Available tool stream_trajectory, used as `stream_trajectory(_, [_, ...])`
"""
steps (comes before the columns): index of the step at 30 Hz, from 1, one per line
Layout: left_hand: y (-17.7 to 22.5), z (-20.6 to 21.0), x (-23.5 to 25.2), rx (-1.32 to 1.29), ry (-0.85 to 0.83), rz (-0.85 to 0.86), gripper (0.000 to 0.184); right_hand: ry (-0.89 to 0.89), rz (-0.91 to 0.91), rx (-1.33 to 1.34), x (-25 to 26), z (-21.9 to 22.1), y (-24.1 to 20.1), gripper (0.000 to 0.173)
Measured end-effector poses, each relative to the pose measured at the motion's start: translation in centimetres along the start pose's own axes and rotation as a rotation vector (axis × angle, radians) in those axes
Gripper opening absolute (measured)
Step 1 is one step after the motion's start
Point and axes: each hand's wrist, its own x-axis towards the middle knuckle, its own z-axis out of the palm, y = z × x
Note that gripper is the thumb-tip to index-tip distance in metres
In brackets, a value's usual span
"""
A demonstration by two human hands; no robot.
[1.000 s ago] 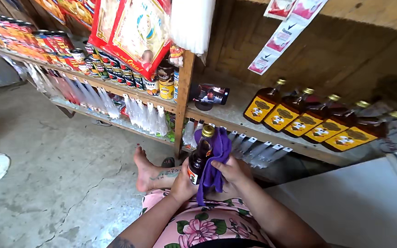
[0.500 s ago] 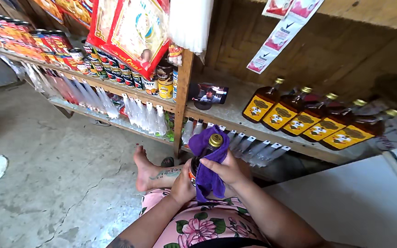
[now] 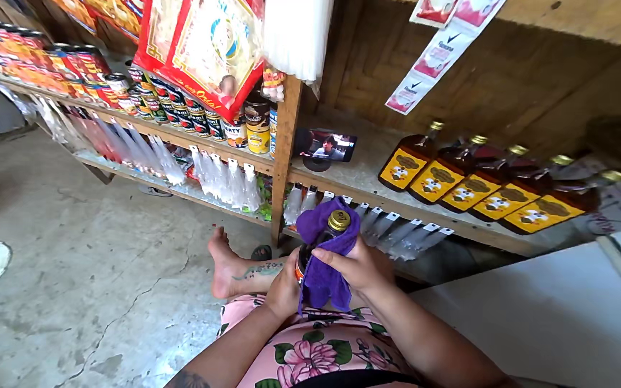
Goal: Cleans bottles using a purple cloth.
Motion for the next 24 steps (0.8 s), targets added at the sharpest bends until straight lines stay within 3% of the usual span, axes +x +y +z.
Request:
stream_trajectory(6, [0.11, -0.03, 0.14, 0.050, -0.011, 0.002, 0.102, 0.008, -0.004, 0.018, 0.11, -0.13, 0.16, 0.074])
stream_trajectory(11, [0.45, -0.07, 0.21, 0.027, -0.004, 0.002, 0.087, 0.016, 0.008, 0.013, 0.19, -0.40, 0.34, 0.075])
stream_trajectory(24, [0.75, -0.02, 0.40, 0.072, -0.004, -0.016, 0.090, 0.068, -0.027, 0.006, 0.21, -0.47, 0.83, 0.076])
